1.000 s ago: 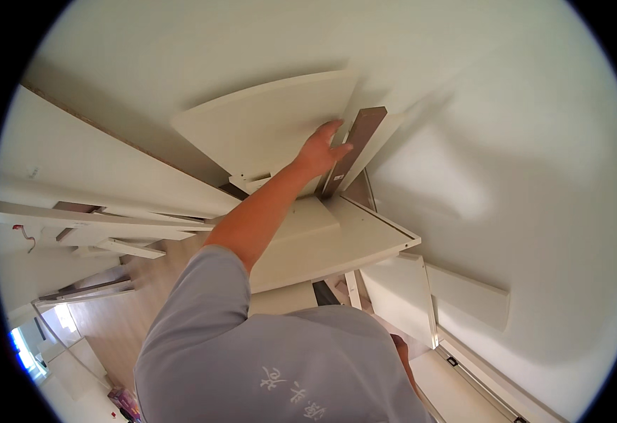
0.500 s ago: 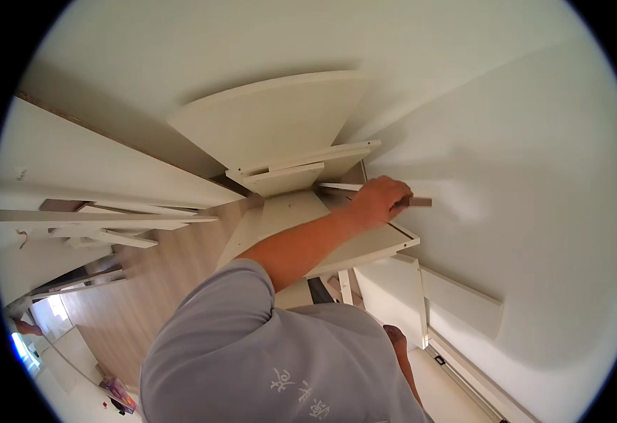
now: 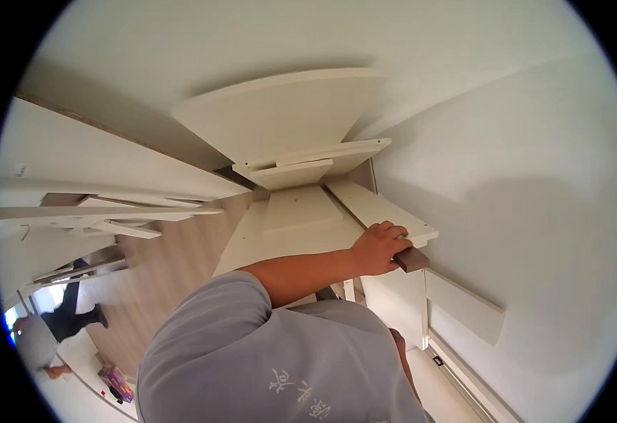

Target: The person picks up several white wooden boards from the floor and carries them to a workspace. The person then uses an electric drill to drive screws into the boards to begin assembling a cabinet structure.

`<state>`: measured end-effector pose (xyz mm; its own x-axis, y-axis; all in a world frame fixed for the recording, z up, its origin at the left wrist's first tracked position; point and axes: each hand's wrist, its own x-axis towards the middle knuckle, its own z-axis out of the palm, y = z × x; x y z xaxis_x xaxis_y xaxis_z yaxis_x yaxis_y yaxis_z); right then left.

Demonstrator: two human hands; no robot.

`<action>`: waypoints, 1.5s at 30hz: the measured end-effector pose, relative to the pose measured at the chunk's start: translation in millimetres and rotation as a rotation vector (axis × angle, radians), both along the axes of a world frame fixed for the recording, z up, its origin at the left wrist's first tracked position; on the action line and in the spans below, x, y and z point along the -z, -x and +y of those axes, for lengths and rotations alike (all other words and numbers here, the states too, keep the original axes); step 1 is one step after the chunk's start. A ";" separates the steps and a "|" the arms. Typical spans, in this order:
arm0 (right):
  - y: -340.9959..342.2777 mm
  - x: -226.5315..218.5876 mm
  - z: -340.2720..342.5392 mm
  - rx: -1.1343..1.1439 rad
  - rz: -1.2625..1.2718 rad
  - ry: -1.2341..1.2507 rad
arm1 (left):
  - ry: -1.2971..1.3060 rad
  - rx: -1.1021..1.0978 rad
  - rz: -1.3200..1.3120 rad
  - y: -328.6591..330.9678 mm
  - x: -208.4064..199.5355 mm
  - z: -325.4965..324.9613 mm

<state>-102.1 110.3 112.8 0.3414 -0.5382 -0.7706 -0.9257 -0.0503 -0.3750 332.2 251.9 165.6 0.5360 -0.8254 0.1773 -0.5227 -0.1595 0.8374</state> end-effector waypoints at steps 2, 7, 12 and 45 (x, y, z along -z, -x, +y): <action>-1.7 -1.8 -5.4 -0.130 -0.032 0.047 | -0.055 0.044 0.030 -4.2 -3.2 1.1; -15.8 9.0 -9.0 0.000 -0.113 -0.007 | -0.117 0.136 0.014 -48.7 -19.5 31.0; -50.6 -17.7 11.1 -0.053 -0.128 0.030 | -0.157 -0.276 -0.387 -128.3 -52.0 102.6; -370.0 -184.8 1.3 -1.232 -0.222 0.531 | -0.337 -0.599 -0.744 -82.4 -145.4 208.4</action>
